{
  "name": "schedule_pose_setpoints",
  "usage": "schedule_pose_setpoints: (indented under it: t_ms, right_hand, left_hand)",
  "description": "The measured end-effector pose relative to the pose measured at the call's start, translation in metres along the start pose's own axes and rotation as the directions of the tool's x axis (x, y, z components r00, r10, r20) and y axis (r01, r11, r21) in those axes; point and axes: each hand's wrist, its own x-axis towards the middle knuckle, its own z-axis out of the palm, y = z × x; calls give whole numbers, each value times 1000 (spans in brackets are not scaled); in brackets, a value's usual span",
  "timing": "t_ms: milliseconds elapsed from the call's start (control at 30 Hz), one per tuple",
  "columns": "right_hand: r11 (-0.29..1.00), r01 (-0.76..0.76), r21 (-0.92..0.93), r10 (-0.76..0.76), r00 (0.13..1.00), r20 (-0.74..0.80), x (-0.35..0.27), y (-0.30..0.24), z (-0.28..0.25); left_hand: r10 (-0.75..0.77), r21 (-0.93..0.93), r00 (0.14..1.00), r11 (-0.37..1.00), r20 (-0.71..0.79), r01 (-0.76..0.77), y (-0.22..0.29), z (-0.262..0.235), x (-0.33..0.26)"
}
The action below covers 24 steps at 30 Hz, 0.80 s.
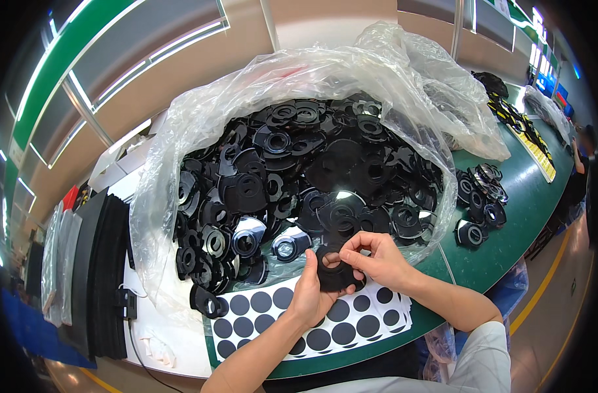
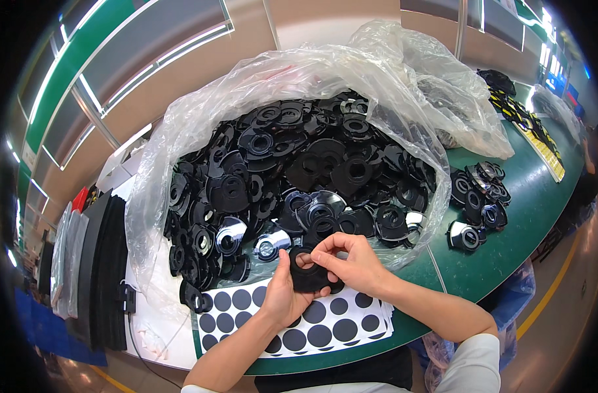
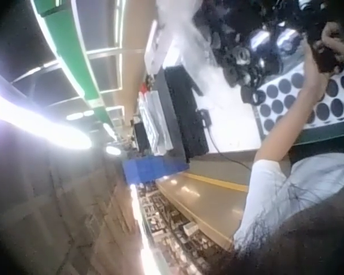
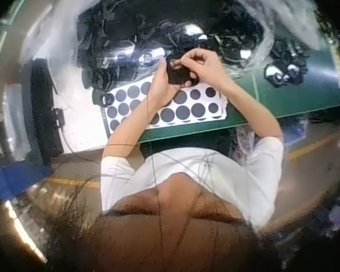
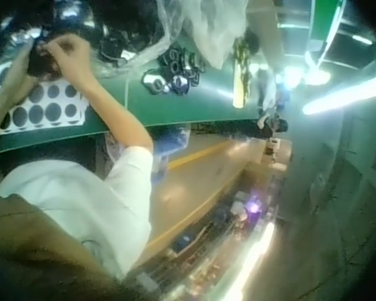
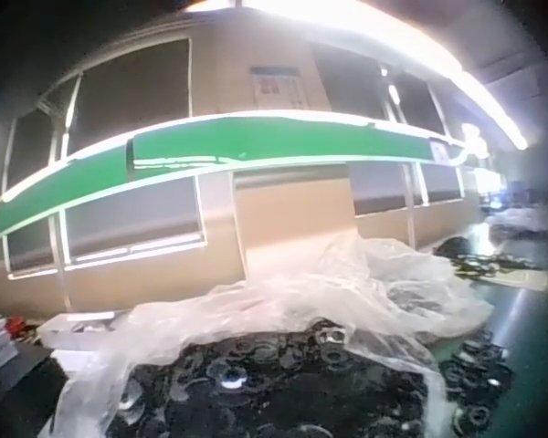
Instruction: The person applies circular adhesive labels onto black plastic components by hand.
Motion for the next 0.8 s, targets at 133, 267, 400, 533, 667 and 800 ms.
schedule_pose_setpoints:
  t_ms: [133,267,400,533,667,800]
  right_hand:
    - [1000,8,4,-8,1000,-3,0,2,0]
    - [1000,15,-10,-15,1000,-5,0,1,0]
    - [999,26,-20,-26,1000,-11,-1,0,1]
    - [999,26,-25,-27,999,-19,-1,-1,2]
    - [999,36,-15,-37,999,-23,-1,1,2]
    - [998,57,-27,-58,998,-31,-1,3,2]
  left_hand:
    - [-1,-4,1000,1000,-16,1,0,0,0]
    - [-9,-5,1000,1000,-24,9,1,1,-1]
    - [-6,-10,1000,1000,-30,5,0,1,0]
    - [2,-19,1000,1000,15,-2,1,-1,0]
    - [-1,40,999,999,35,-1,1,-3,0]
    - [5,11,1000,1000,18,-5,0,-6,-1]
